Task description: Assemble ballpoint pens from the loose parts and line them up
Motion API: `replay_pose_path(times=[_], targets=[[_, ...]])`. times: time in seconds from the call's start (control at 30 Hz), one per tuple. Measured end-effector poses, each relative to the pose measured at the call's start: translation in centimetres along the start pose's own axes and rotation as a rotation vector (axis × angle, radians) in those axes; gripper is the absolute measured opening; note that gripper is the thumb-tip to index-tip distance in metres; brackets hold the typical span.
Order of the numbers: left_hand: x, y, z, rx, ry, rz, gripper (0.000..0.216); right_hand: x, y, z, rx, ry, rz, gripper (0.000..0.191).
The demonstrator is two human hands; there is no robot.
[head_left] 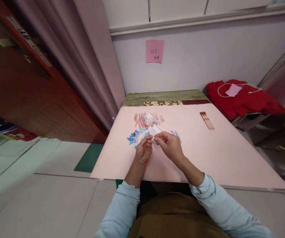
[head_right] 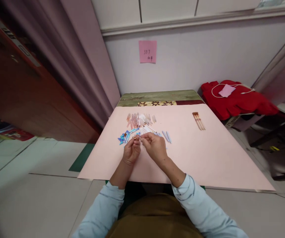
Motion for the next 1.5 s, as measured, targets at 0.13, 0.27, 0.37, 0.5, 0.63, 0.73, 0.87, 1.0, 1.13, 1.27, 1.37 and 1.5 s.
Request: replay_pose_path(times=[0.13,0.27,0.37,0.5,0.63,0.73,0.87,1.0,1.13,1.27,1.37,1.5], targets=[[0.2,-0.4,-0.3,-0.048,-0.028,-0.05,0.017,0.3,0.2,-0.1,0.02,0.068,0.01,0.016],[0.4,-0.6,-0.5,-0.097,-0.026,-0.098,0.011,0.0,0.5,-0.1,0.031,0.161,0.009,0.013],[0.1,-0.4,-0.7,-0.09,-0.062,-0.141,0.008,0.0,0.6,0.2,0.015,0.241,0.013,0.012],[-0.5,0.1,-0.8,-0.087,-0.115,-0.191,0.006,0.1,0.6,0.4,-0.022,0.322,0.001,0.013],[-0.7,0.2,-0.9,-0.079,-0.147,-0.209,0.007,0.3,0.5,0.4,-0.066,0.36,-0.019,0.017],[-0.8,0.4,-1.0,-0.072,-0.154,-0.22,0.006,0.3,0.5,0.4,-0.086,0.36,-0.028,0.019],[-1.3,0.7,-1.1,-0.068,-0.168,-0.25,0.003,0.3,0.5,0.4,-0.09,0.323,-0.046,0.021],[-1.5,0.9,-1.1,-0.049,-0.194,-0.243,0.003,0.4,0.3,0.6,-0.103,0.297,-0.048,0.022],[-1.1,0.8,-1.3,-0.028,-0.215,-0.231,0.003,0.4,-0.2,1.6,-0.132,0.176,-0.059,0.026],[-0.7,0.6,-1.2,-0.031,-0.175,-0.219,0.003,-0.2,-0.8,3.1,-0.216,-0.069,-0.118,0.038],[-0.6,0.1,-0.2,-0.105,-0.069,-0.135,0.009,-0.2,-1.1,4.2,-0.277,-0.269,-0.095,0.043],[-0.3,-0.3,1.4,-0.252,0.046,0.02,0.023,1.0,-1.4,5.2,-0.27,-0.263,-0.008,0.04]])
Point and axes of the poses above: each hand's wrist, its own y-axis away from the middle knuckle, its own x-axis out of the back of the hand, z = x × y, the point moved 5 cm from there along -y, towards the middle knuckle, and after that the axes turned 12 degrees about -x, right-handed, at the moved point
